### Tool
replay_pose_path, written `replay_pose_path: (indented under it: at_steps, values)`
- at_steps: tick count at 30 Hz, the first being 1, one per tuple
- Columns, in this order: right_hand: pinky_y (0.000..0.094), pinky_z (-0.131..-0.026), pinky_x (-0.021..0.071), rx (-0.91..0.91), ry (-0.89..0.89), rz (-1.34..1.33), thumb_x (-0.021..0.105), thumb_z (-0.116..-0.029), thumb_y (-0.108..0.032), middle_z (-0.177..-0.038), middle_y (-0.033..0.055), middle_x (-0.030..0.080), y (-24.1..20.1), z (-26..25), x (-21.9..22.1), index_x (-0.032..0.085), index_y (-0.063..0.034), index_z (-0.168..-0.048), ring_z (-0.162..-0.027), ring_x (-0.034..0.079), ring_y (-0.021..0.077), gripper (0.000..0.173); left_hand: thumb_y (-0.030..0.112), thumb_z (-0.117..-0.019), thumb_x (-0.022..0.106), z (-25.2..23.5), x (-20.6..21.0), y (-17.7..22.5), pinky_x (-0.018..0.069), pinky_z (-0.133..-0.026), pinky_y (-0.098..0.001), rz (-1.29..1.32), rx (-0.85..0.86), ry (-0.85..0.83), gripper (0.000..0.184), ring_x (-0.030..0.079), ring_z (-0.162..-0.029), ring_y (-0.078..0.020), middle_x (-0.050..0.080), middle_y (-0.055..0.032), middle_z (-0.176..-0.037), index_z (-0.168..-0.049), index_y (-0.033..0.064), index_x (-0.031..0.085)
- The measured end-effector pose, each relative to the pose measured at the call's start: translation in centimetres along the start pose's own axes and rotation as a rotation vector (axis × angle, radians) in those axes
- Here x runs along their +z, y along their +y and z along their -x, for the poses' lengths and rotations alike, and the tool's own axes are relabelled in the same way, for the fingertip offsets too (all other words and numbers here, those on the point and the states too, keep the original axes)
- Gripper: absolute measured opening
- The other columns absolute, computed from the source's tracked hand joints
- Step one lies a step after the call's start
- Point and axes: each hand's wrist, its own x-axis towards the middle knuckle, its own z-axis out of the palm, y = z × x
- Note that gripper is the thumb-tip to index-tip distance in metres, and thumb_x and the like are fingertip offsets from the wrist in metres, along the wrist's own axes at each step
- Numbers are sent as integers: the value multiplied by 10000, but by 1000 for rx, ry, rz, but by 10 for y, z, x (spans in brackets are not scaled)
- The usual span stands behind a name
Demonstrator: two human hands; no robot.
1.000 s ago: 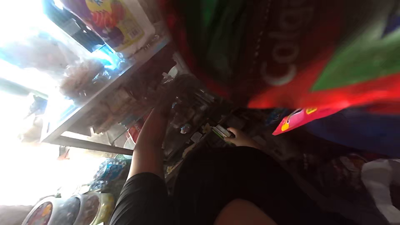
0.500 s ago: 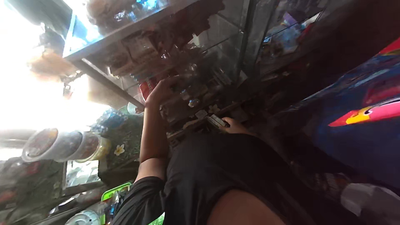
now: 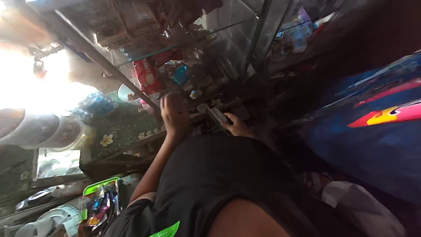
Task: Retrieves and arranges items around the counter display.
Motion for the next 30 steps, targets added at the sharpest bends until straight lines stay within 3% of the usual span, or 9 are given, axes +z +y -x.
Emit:
replay_pose_path:
  at_steps: [4,7,10,13,15,17,21,25,30]
  values:
    - [406,-1022,543,-204,-117,-9,673,-982,-135,-1284,197,659,-22,-2,17,557,21,-1401,-1144,665,223,461,340,-1026,616,50,50,-21,595,-869,-435,473,-519,-260,657,687,-1012,-225,637,-173,-1217,-1516,55,284]
    - [433,-1089,497,-242,-311,182,677,-1001,-212,-1341,183,647,-35,-15,36,570,-20,-1429,-1218,642,249,481,385,-1077,503,66,54,-40,591,-767,-420,712,-973,-328,442,689,-831,-202,700,-138,-1011,-1360,47,538]
    - [482,-1012,536,-379,-313,415,656,-1014,-340,-1251,161,673,-45,-28,51,643,-92,-1383,-1138,660,289,445,355,-1104,428,81,34,-55,593,-795,-418,827,-1121,-110,423,693,-884,-202,694,-139,-1056,-1347,26,536]
    - [491,-1014,535,-516,-184,497,702,-987,-222,-1301,179,635,-100,-34,64,659,-75,-1342,-1177,635,330,386,328,-1118,351,97,6,-63,592,-771,-434,998,-1141,256,381,683,-886,-213,667,-121,-1052,-1346,58,491]
    - [476,-1069,508,-707,-52,560,736,-930,-125,-1321,180,625,-129,-63,84,678,-98,-1329,-1244,598,334,404,374,-1115,288,109,-13,-69,574,-648,-363,1097,-1122,430,380,655,-719,-152,658,-36,-839,-1118,110,563]
    - [506,-1123,452,-907,95,614,777,-859,-95,-1386,193,600,-145,-102,106,685,-155,-1337,-1317,544,368,490,429,-1113,151,127,-32,-77,571,-615,-329,1181,-1089,475,512,631,-657,-127,643,2,-788,-1091,134,568]
    - [625,-1183,284,-826,168,845,755,-899,-309,-1578,241,415,-178,-150,135,525,-361,-1505,-1439,396,453,650,495,-1046,-86,165,-58,-93,528,-532,-322,1432,-992,523,757,548,-511,-120,526,49,-587,-1100,170,596]
    - [674,-1159,251,-761,135,939,662,-962,-212,-1518,215,501,-195,-164,134,593,-396,-1442,-1360,489,438,518,560,-1005,-95,184,-82,-92,538,-521,-316,1681,-752,499,853,575,-520,-127,616,14,-651,-1034,157,656]
    - [493,-1154,388,-924,200,640,595,-901,67,-1367,165,642,-190,-176,121,775,-223,-1219,-1255,595,354,466,416,-1077,36,173,-100,-75,536,-503,-265,1621,-669,357,716,587,-537,-116,704,-41,-852,-1086,104,680]
